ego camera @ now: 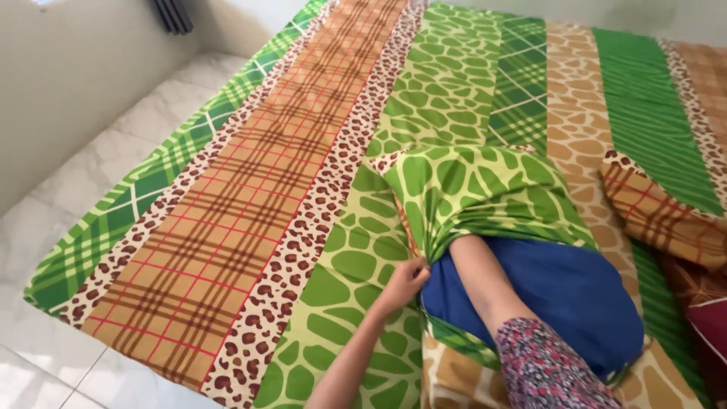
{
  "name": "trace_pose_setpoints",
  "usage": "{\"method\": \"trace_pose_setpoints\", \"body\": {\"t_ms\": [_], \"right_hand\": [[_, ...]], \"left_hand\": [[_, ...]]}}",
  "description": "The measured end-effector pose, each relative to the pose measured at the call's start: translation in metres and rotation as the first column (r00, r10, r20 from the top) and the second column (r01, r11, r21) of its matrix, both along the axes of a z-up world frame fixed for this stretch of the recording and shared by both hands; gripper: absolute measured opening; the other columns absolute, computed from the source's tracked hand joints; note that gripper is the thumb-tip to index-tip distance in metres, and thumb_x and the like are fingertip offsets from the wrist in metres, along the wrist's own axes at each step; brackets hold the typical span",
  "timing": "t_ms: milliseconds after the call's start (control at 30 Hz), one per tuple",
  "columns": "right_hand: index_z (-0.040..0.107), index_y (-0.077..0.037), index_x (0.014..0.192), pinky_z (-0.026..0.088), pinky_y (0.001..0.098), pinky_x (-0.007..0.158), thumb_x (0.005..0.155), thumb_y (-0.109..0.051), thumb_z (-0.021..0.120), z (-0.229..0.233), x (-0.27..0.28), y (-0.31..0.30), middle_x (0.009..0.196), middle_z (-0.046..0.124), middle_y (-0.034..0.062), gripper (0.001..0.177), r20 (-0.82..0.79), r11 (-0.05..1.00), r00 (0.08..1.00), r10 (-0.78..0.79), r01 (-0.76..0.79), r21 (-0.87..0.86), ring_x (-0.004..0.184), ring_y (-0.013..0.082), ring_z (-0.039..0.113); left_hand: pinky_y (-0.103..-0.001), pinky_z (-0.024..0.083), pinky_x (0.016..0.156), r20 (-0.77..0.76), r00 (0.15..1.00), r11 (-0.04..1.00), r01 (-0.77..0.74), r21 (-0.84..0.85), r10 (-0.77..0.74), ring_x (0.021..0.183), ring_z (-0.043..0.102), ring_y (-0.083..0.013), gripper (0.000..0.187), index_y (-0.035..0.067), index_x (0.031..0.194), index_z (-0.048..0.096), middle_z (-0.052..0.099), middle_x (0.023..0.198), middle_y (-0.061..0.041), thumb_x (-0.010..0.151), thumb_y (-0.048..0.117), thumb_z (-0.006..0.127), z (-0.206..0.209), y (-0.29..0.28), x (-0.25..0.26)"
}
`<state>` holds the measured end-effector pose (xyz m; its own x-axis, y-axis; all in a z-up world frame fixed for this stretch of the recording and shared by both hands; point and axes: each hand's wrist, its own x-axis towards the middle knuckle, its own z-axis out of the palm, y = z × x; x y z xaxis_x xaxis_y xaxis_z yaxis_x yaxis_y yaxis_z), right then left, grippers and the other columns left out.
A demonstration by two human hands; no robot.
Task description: The person fits pillowcases onto pillows and smooths the fabric by hand while working on a bed.
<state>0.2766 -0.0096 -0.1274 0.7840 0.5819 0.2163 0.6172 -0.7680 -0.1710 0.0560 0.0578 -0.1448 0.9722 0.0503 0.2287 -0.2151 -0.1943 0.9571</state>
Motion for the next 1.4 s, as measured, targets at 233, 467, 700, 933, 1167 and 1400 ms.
{"method": "trace_pose_setpoints", "body": {"t_ms": [233, 467, 700, 933, 1167, 1400], "right_hand": [[0.061, -0.01, 0.134, 0.043, 0.043, 0.104, 0.099, -0.036, 0.054, 0.01, -0.021, -0.012, 0.133, 0.061, 0.0174, 0.044, -0.006, 0.995, 0.995, 0.097, -0.097, 0.005, 0.122, 0.034, 0.057], [0.06, -0.011, 0.136, 0.043, 0.0429, 0.104, 0.099, -0.038, 0.054, 0.067, -0.089, -0.112, 0.135, 0.061, 0.0171, 0.046, -0.214, 0.957, 0.945, 0.249, -0.274, -0.096, 0.122, 0.0339, 0.056], [0.068, -0.01, 0.127, 0.052, 0.0372, 0.103, 0.099, -0.044, 0.057, 0.164, -0.118, -0.29, 0.121, 0.073, 0.013, 0.045, -0.57, 0.957, 0.78, 0.258, -0.287, 0.04, 0.113, 0.0267, 0.07], [0.059, -0.009, 0.145, 0.046, 0.0484, 0.114, 0.103, -0.061, 0.052, 0.061, -0.061, -0.371, 0.142, 0.065, 0.0217, 0.067, -0.395, 0.82, 0.871, -0.294, 0.441, 0.364, 0.132, 0.038, 0.062], [0.024, -0.012, 0.159, 0.053, 0.0503, 0.096, 0.094, -0.057, 0.054, 0.073, -0.123, -0.345, 0.158, 0.033, 0.0184, 0.085, -0.74, 0.764, 0.664, -0.106, 0.531, 0.367, 0.139, 0.0369, 0.044], [0.043, -0.003, 0.146, 0.058, 0.0482, 0.078, 0.092, -0.052, 0.062, 0.106, -0.126, -0.306, 0.112, 0.071, 0.0255, 0.075, -0.476, 0.847, 0.816, -0.329, 0.478, 0.234, 0.093, 0.04, 0.072]], "left_hand": [[-0.055, 0.052, 0.073, 0.09, 0.926, 0.797, -0.362, 0.484, 0.366, 0.081, 0.065, -0.0457, 0.024, 0.001, 0.087, 0.058, 0.067, 0.086, -0.024, 0.097, 0.023, 0.057, 0.034, 0.026, -0.008], [-0.054, 0.053, 0.077, -0.054, 0.891, 0.767, -0.357, 0.533, 0.451, 0.087, 0.067, -0.0437, 0.03, 0.003, 0.094, 0.065, 0.072, 0.093, -0.023, 0.098, 0.032, 0.059, 0.028, 0.006, 0.003], [-0.043, 0.054, 0.091, -0.458, 0.882, 0.94, -0.242, -0.239, 0.11, 0.108, 0.065, -0.0291, 0.051, 0.01, 0.137, 0.043, 0.065, 0.123, -0.012, 0.099, 0.04, 0.062, -0.011, -0.014, 0.009], [-0.037, 0.052, 0.096, -0.306, 0.949, 0.892, -0.201, -0.405, 0.075, 0.11, 0.065, -0.0214, 0.053, -0.001, 0.137, 0.061, 0.071, 0.124, -0.013, 0.105, 0.041, 0.051, -0.052, -0.047, 0.062], [-0.043, 0.053, 0.089, -0.259, 0.939, 0.973, -0.213, 0.085, 0.228, 0.1, 0.066, -0.0278, 0.036, 0.002, 0.118, 0.065, 0.071, 0.109, -0.015, 0.1, 0.029, 0.051, 0.012, 0.049, 0.154], [-0.048, 0.052, 0.087, 0.393, 0.794, 0.455, -0.594, 0.663, 0.464, 0.097, 0.066, -0.0354, 0.02, 0.004, 0.105, 0.066, 0.068, 0.102, -0.016, 0.089, 0.012, 0.058, 0.136, -0.002, 0.086]]}}
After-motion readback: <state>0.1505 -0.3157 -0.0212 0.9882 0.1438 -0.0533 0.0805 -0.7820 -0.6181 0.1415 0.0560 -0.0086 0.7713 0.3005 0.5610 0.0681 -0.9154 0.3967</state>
